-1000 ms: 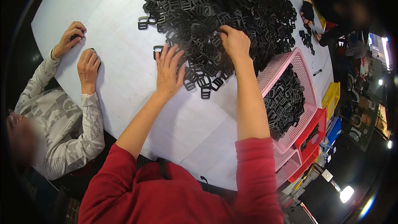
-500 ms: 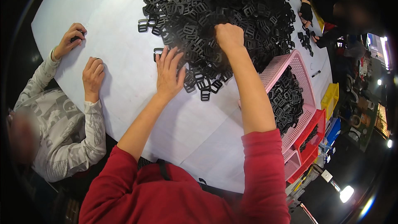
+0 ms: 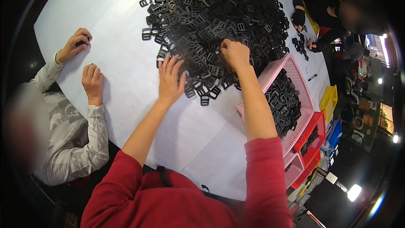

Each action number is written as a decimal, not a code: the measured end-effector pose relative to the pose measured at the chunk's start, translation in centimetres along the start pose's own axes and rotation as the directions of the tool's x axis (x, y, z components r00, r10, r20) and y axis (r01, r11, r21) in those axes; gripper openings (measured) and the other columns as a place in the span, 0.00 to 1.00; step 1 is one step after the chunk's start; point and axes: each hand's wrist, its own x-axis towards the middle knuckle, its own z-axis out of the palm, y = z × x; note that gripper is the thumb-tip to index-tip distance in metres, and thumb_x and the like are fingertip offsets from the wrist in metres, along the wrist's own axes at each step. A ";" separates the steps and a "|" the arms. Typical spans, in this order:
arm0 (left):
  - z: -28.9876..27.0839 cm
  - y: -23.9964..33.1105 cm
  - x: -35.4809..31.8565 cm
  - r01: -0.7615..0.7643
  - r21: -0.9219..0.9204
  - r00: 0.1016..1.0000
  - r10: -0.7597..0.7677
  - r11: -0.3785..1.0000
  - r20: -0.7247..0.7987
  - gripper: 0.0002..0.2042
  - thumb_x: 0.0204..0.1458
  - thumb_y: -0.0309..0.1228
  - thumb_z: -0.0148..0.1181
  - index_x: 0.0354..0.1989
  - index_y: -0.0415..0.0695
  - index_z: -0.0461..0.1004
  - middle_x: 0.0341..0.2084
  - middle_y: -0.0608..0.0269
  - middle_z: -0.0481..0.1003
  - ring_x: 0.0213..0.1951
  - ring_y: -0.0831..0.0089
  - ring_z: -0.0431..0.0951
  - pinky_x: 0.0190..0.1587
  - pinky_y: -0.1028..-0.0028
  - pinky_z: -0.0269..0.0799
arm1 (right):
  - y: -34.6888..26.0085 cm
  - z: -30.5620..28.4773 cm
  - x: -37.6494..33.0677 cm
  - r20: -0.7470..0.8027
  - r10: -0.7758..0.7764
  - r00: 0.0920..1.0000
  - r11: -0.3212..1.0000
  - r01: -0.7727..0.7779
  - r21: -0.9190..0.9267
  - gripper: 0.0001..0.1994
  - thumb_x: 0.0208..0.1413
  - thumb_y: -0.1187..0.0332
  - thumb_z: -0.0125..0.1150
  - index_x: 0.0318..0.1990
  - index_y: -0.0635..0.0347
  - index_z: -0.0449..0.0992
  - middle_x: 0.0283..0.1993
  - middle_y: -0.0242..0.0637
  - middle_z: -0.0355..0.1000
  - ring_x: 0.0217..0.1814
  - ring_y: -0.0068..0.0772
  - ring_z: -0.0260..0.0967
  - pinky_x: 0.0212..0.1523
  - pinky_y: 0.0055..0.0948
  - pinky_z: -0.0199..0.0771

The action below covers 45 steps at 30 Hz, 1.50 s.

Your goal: The person assembles small black plastic buckles by hand at a white table. They pick up buckle parts, interlock them, and place the assembled units into a pink basket. Another person works alongside at the same table.

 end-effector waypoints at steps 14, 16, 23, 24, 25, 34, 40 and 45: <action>-0.3 0.1 0.1 0.000 0.008 1.000 0.000 1.000 0.016 0.19 0.47 0.26 0.54 0.51 0.42 0.65 0.56 0.56 0.61 0.63 0.52 0.52 0.63 0.49 0.41 | -1.5 0.9 2.3 0.017 0.201 0.980 0.977 -0.199 -0.082 0.09 0.46 0.68 0.55 0.30 0.62 0.79 0.32 0.50 0.75 0.37 0.50 0.74 0.38 0.40 0.74; -0.4 0.4 -0.1 0.010 0.014 1.000 -0.010 1.000 0.026 0.19 0.47 0.26 0.54 0.51 0.42 0.65 0.56 0.55 0.61 0.63 0.52 0.52 0.63 0.49 0.41 | -2.4 0.7 2.2 -0.014 0.239 0.971 0.967 -0.239 -0.086 0.09 0.46 0.68 0.55 0.29 0.64 0.78 0.32 0.52 0.75 0.36 0.50 0.74 0.38 0.40 0.74; -0.7 0.4 -0.3 -0.009 0.040 1.000 0.008 0.999 0.023 0.19 0.48 0.27 0.54 0.51 0.41 0.65 0.56 0.54 0.60 0.63 0.52 0.51 0.63 0.48 0.40 | -3.4 0.6 1.7 0.118 0.078 0.990 0.966 -0.046 -0.253 0.08 0.48 0.71 0.53 0.29 0.57 0.80 0.32 0.40 0.77 0.36 0.40 0.76 0.35 0.33 0.75; -0.7 0.5 -0.2 -0.010 0.034 1.000 0.009 0.999 0.022 0.19 0.47 0.27 0.54 0.51 0.41 0.65 0.56 0.54 0.60 0.63 0.51 0.51 0.63 0.48 0.41 | -3.1 0.5 1.7 0.154 0.062 0.986 0.967 -0.021 -0.255 0.08 0.48 0.70 0.53 0.29 0.56 0.80 0.32 0.40 0.77 0.36 0.39 0.76 0.35 0.33 0.75; -0.7 0.6 -0.2 -0.010 0.028 1.000 0.009 1.000 0.020 0.19 0.47 0.26 0.54 0.51 0.41 0.65 0.56 0.54 0.60 0.62 0.51 0.51 0.63 0.48 0.41 | -3.0 0.6 1.7 0.151 0.037 0.988 0.965 0.004 -0.260 0.07 0.47 0.70 0.54 0.28 0.57 0.79 0.31 0.42 0.76 0.35 0.40 0.76 0.35 0.34 0.75; 1.0 -1.5 -1.8 -0.005 0.177 1.000 0.004 0.984 0.007 0.21 0.48 0.33 0.55 0.52 0.43 0.66 0.56 0.56 0.61 0.62 0.55 0.53 0.63 0.58 0.47 | -2.4 0.2 1.2 0.196 -0.126 0.972 0.920 0.189 -0.343 0.06 0.46 0.68 0.57 0.27 0.53 0.80 0.31 0.36 0.77 0.33 0.35 0.76 0.34 0.31 0.75; 0.8 -1.5 -0.8 -0.075 0.163 0.996 0.066 0.984 0.061 0.23 0.49 0.39 0.55 0.54 0.45 0.64 0.57 0.58 0.58 0.65 0.58 0.47 0.65 0.48 0.34 | -3.8 0.9 1.2 0.216 -0.115 0.969 0.877 0.202 -0.437 0.09 0.50 0.65 0.53 0.26 0.48 0.81 0.30 0.32 0.78 0.33 0.30 0.77 0.27 0.35 0.72; 0.2 -0.2 -0.6 -0.021 0.089 1.000 0.020 0.996 0.014 0.24 0.41 0.27 0.60 0.51 0.46 0.65 0.57 0.61 0.59 0.64 0.57 0.49 0.64 0.48 0.39 | -3.7 3.2 -0.7 -0.015 -0.174 0.985 0.883 0.149 -0.445 0.06 0.45 0.70 0.56 0.23 0.52 0.79 0.25 0.35 0.76 0.27 0.37 0.76 0.27 0.31 0.72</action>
